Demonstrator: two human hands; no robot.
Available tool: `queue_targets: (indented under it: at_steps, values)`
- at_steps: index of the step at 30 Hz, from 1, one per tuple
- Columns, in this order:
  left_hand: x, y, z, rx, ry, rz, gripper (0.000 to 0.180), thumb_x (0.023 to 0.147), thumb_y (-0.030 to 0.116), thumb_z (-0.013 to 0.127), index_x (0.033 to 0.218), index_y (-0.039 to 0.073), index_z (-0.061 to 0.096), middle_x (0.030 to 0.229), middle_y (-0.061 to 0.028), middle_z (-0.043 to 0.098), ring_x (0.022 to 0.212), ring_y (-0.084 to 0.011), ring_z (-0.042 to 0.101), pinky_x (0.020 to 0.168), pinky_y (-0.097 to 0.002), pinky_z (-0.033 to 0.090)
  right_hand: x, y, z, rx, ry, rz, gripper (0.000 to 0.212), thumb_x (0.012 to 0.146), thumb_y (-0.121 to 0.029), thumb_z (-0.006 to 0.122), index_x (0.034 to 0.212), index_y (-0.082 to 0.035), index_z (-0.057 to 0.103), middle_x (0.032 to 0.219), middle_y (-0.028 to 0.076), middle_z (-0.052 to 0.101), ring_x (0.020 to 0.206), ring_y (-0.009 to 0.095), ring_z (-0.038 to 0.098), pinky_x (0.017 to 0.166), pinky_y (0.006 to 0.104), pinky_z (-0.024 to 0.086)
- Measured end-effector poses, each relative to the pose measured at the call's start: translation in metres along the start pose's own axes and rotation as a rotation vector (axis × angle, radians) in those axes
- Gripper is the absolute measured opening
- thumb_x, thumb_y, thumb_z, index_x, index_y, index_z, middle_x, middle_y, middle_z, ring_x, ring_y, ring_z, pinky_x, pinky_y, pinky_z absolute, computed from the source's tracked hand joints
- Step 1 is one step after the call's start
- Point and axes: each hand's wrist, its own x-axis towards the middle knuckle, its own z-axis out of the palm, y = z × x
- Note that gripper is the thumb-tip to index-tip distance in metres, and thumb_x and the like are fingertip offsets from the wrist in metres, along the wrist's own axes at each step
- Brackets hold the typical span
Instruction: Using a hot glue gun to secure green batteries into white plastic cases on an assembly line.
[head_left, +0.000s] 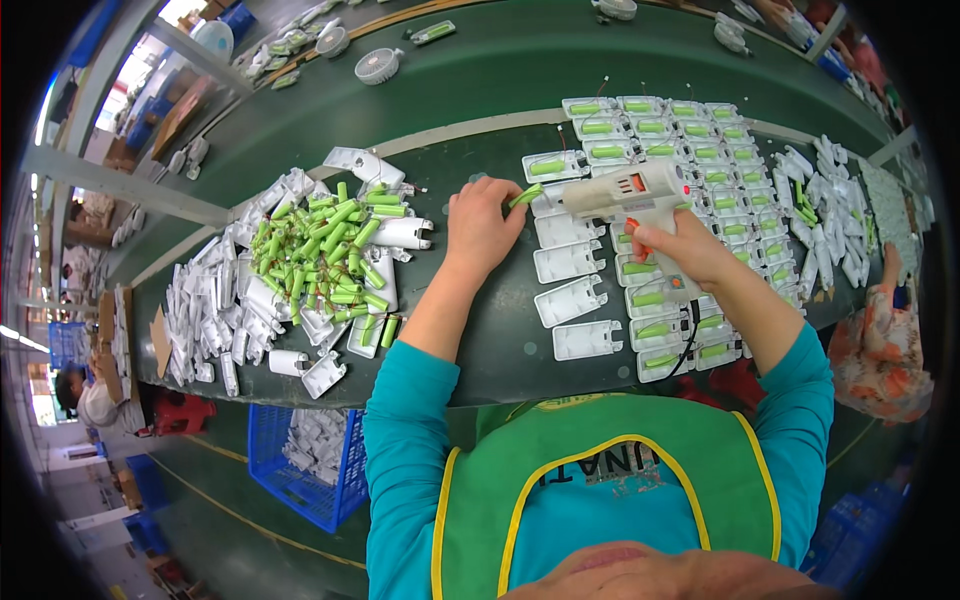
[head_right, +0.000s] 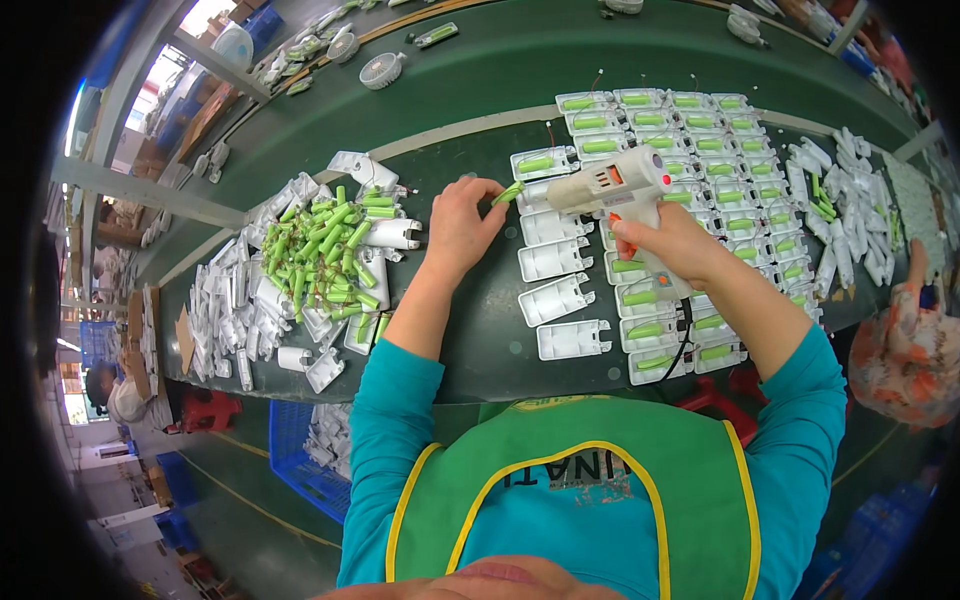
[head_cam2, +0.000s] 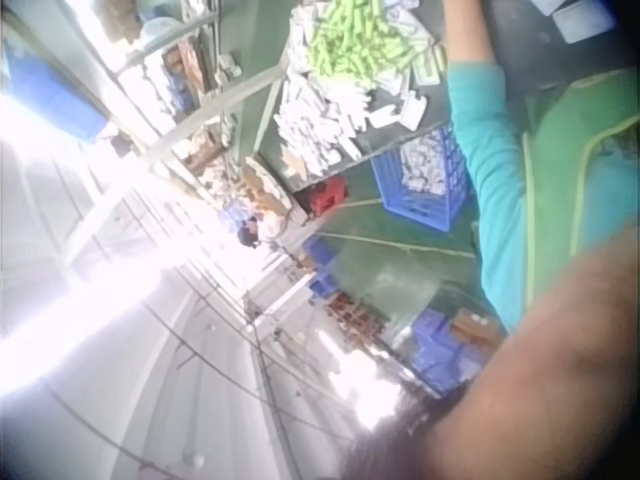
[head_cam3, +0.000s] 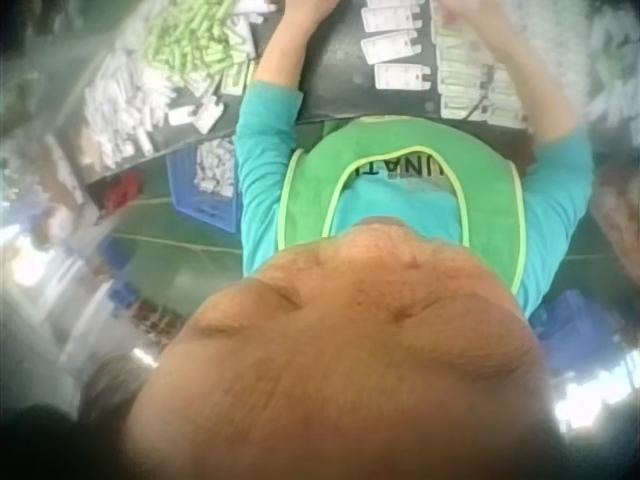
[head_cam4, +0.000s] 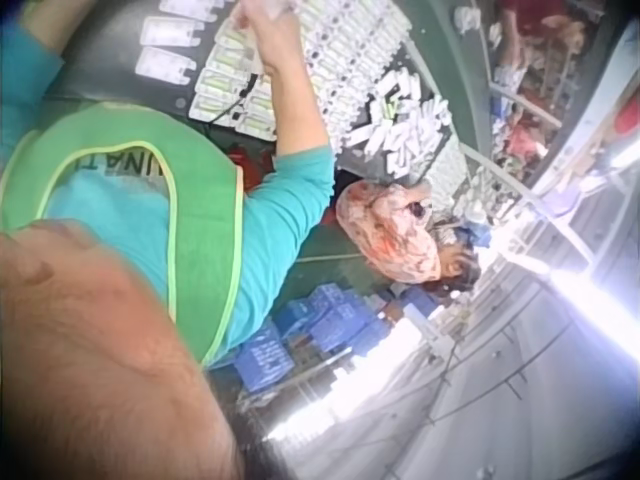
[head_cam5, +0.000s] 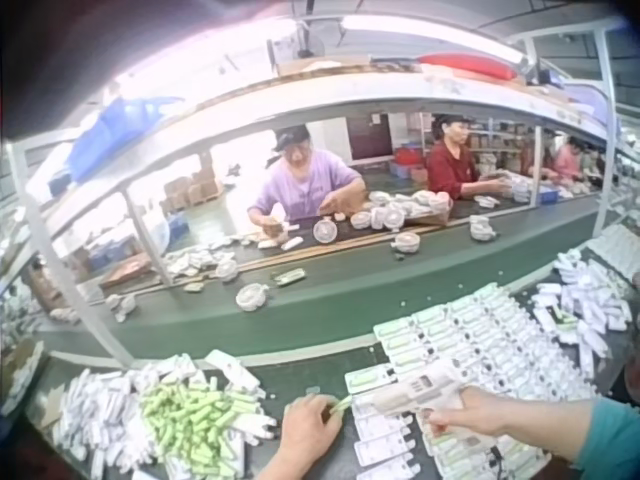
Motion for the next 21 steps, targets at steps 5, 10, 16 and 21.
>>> queue_targets:
  at_steps: [5, 10, 16, 21]
  values:
    - [0.009, 0.007, 0.021, 0.089, -0.022, 0.103, 0.016, 0.075, 0.016, 0.075, 0.089, 0.012, 0.069, 0.101, -0.0031, 0.064, 0.101, -0.0274, 0.058, 0.082, -0.0422, 0.042, -0.005, 0.005, -0.011, -0.044, -0.015, 0.026, 0.042, 0.091, -0.03, 0.065, 0.119, 0.001, 0.056, 0.096, 0.008, 0.064, 0.084, 0.015, 0.062, 0.074, 0.0308, 0.051]
    - [0.013, 0.007, 0.037, 0.106, -0.011, 0.159, 0.014, 0.073, 0.013, 0.076, 0.085, 0.011, 0.069, 0.11, -0.0028, 0.062, 0.111, -0.0266, 0.055, 0.087, -0.0444, 0.042, -0.014, -0.002, -0.009, 0.059, 0.041, 0.071, 0.048, 0.092, -0.035, 0.063, 0.126, -0.002, 0.055, 0.106, 0.007, 0.067, 0.096, 0.015, 0.064, 0.071, 0.0285, 0.05]
    - [0.013, 0.004, 0.048, 0.106, 0.071, 0.189, 0.011, 0.072, 0.011, 0.075, 0.081, 0.011, 0.068, 0.114, -0.0045, 0.06, 0.117, -0.0284, 0.052, 0.088, -0.0445, 0.042, -0.017, 0.002, -0.018, 0.083, 0.042, 0.059, 0.049, 0.092, -0.036, 0.062, 0.127, -0.003, 0.055, 0.108, 0.007, 0.068, 0.099, 0.016, 0.064, 0.07, 0.0279, 0.05]
    - [0.014, 0.002, 0.055, 0.088, 0.127, 0.183, 0.01, 0.07, 0.009, 0.073, 0.077, 0.009, 0.065, 0.111, -0.005, 0.06, 0.116, -0.0286, 0.053, 0.089, -0.0437, 0.041, -0.022, 0.0, -0.017, 0.074, 0.001, 0.069, 0.046, 0.095, -0.036, 0.061, 0.126, -0.002, 0.056, 0.104, 0.004, 0.066, 0.098, 0.013, 0.061, 0.072, 0.0281, 0.049]
